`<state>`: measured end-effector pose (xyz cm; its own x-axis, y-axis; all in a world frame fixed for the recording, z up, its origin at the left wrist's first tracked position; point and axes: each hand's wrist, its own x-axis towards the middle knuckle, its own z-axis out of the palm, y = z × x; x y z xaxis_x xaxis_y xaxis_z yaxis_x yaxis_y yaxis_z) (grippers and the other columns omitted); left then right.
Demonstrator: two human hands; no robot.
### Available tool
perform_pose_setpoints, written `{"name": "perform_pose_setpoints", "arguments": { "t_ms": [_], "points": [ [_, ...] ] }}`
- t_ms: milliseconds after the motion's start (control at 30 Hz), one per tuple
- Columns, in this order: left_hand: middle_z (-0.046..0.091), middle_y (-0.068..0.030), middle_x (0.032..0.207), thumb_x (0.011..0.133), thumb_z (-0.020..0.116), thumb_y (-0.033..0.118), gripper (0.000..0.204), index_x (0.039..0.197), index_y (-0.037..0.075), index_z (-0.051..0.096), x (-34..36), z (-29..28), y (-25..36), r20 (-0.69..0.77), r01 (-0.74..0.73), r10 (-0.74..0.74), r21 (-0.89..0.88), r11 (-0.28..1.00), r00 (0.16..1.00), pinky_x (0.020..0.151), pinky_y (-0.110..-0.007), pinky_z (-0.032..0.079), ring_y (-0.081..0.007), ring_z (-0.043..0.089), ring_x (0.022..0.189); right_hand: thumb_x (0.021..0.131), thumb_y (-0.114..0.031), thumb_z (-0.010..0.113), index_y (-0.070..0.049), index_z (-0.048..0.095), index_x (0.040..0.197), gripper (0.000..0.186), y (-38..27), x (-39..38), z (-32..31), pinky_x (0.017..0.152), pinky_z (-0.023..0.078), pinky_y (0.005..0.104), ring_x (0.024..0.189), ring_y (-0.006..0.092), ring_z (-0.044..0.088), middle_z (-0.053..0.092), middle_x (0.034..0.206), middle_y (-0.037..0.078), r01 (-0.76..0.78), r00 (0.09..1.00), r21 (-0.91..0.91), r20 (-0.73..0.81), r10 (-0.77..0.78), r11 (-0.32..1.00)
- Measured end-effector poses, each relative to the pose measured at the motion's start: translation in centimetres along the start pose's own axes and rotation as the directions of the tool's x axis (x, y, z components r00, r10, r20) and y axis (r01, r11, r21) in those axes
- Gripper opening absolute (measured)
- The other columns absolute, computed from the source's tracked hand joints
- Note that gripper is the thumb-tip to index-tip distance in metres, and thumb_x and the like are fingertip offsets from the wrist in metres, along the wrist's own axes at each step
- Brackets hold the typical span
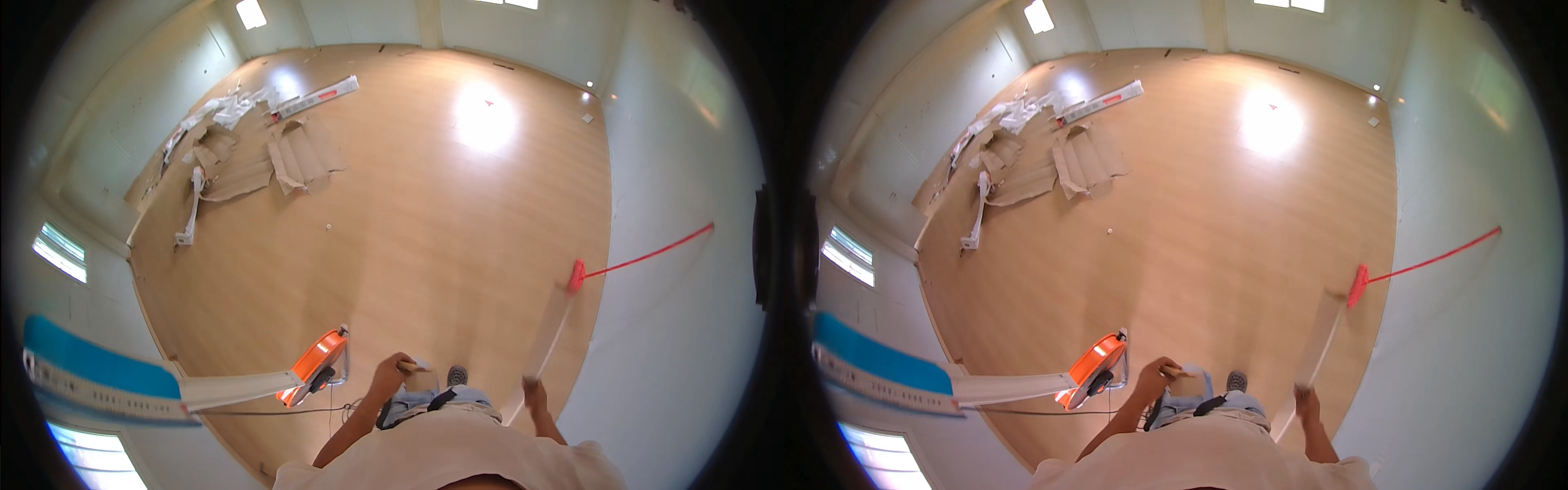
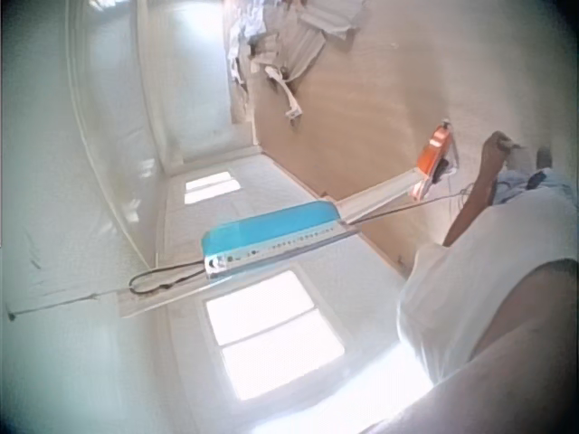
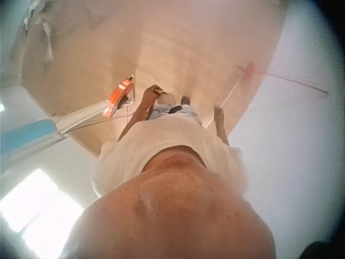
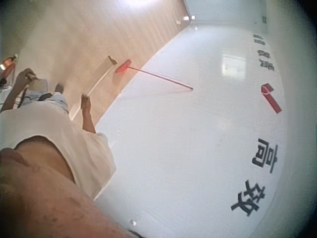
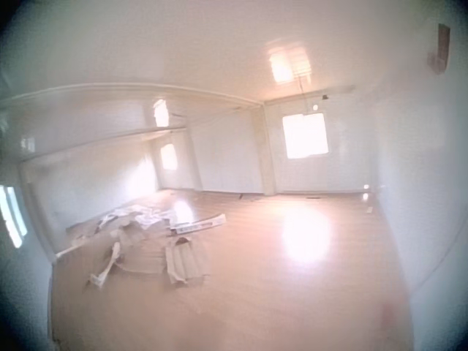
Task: The person measures and fits wooden baseboards along the wall, then cuts them to size using a miter saw. They repeatedly test the fit at the corner and adjust the pieces before final placement.
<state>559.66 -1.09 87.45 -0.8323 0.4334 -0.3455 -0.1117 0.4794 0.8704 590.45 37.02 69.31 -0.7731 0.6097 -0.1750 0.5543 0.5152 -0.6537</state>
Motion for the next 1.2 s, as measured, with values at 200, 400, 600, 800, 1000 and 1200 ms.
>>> {"name": "perform_pose_setpoints", "arguments": {
  "t_ms": [200, 400, 600, 800, 1000, 1200],
  "points": [
    [0.072, -0.0079, 0.092, 0.08, 0.07, -0.008, 0.025, 0.103, 0.003, 0.068, 14.0, -4.1, -1.8, -0.15, 0.13, -0.219, -0.453, 0.882, 0.964, 0.071, -0.031, 0.055, -0.0184, 0.068, 0.081, 0.098, -0.035, 0.064, 0.001, 0.054, 0.098, 0.038, -27.9, 30.1, -6.3, 0.068, 0.049, 0.045, 0.081, 0.0304, 0.065, 0.068, 0.083, 0.014, -0.033, 0.999, 0.11, -0.027, 0.036, 0.993],
    [0.07, -0.0074, 0.092, 0.084, 0.068, -0.007, 0.021, 0.102, 0.004, 0.065, 34.0, -6.5, 0.7, -0.045, 0.15, -0.314, -0.809, 0.568, 0.948, 0.067, -0.03, 0.054, -0.0171, 0.068, 0.085, 0.106, -0.044, 0.042, 0.002, 0.063, 0.123, 0.053, -20.1, 46.2, 4.4, 0.095, 0.049, 0.0442, 0.111, 0.0393, 0.064, 0.068, 0.116, 0.026, -0.135, 0.959, -0.141, 0.231, 0.165, 0.981],
    [0.072, -0.0076, 0.103, 0.085, 0.06, -0.006, 0.025, 0.106, 0.006, 0.063, 53.3, -23.0, 11.2, -0.242, -0.021, -0.262, -0.771, 0.637, 0.934, 0.062, -0.025, 0.05, -0.014, 0.064, 0.078, 0.104, -0.047, 0.043, -0.002, 0.066, 0.117, 0.053, -27.2, 55.7, 9.3, 0.099, 0.047, 0.0479, 0.115, 0.0434, 0.061, 0.066, 0.118, 0.028, -0.087, 0.958, -0.077, 0.266, 0.105, 0.993],
    [0.069, -0.002, 0.102, 0.083, 0.072, 0.003, 0.031, 0.112, 0.008, 0.064, 74.6, -33.3, 23.2, -0.124, 0.054, -0.224, -0.757, 0.651, 0.967, 0.065, -0.025, 0.048, -0.0131, 0.064, 0.085, 0.099, -0.066, 0.038, 0.009, 0.067, 0.096, 0.081, -28.5, 67.9, 10.7, 0.087, 0.048, 0.0532, 0.099, 0.0486, 0.065, 0.066, 0.097, 0.036, -0.168, 0.797, -0.325, 0.511, 0.322, 0.931],
    [0.068, -0.0036, 0.108, 0.083, 0.074, 0.003, 0.039, 0.12, 0.008, 0.062, 88.7, -36.3, 22.9, -0.066, 0.236, -0.374, -0.67, 0.704, 0.925, 0.075, -0.031, 0.053, -0.0166, 0.065, 0.095, 0.097, -0.068, 0.042, 0.01, 0.071, 0.093, 0.083, -29.7, 77.4, 17.3, 0.08, 0.05, 0.0525, 0.09, 0.0463, 0.068, 0.069, 0.095, 0.033, -0.082, 0.745, -0.332, 0.606, 0.279, 0.94],
    [0.068, -0.0055, 0.099, 0.079, 0.074, -0.003, 0.037, 0.114, 0.006, 0.063, 98.1, -39.1, 22.8, 0.073, 0.238, -0.255, -0.662, 0.711, 0.964, 0.073, -0.033, 0.056, -0.017, 0.066, 0.087, 0.094, -0.056, 0.059, 0.007, 0.071, 0.096, 0.065, -41.0, 103.2, 20.0, 0.062, 0.049, 0.0431, 0.07, 0.0268, 0.064, 0.068, 0.078, 0.015, -0.518, 0.596, -0.214, 0.604, 0.529, 0.828]
  ]
}}
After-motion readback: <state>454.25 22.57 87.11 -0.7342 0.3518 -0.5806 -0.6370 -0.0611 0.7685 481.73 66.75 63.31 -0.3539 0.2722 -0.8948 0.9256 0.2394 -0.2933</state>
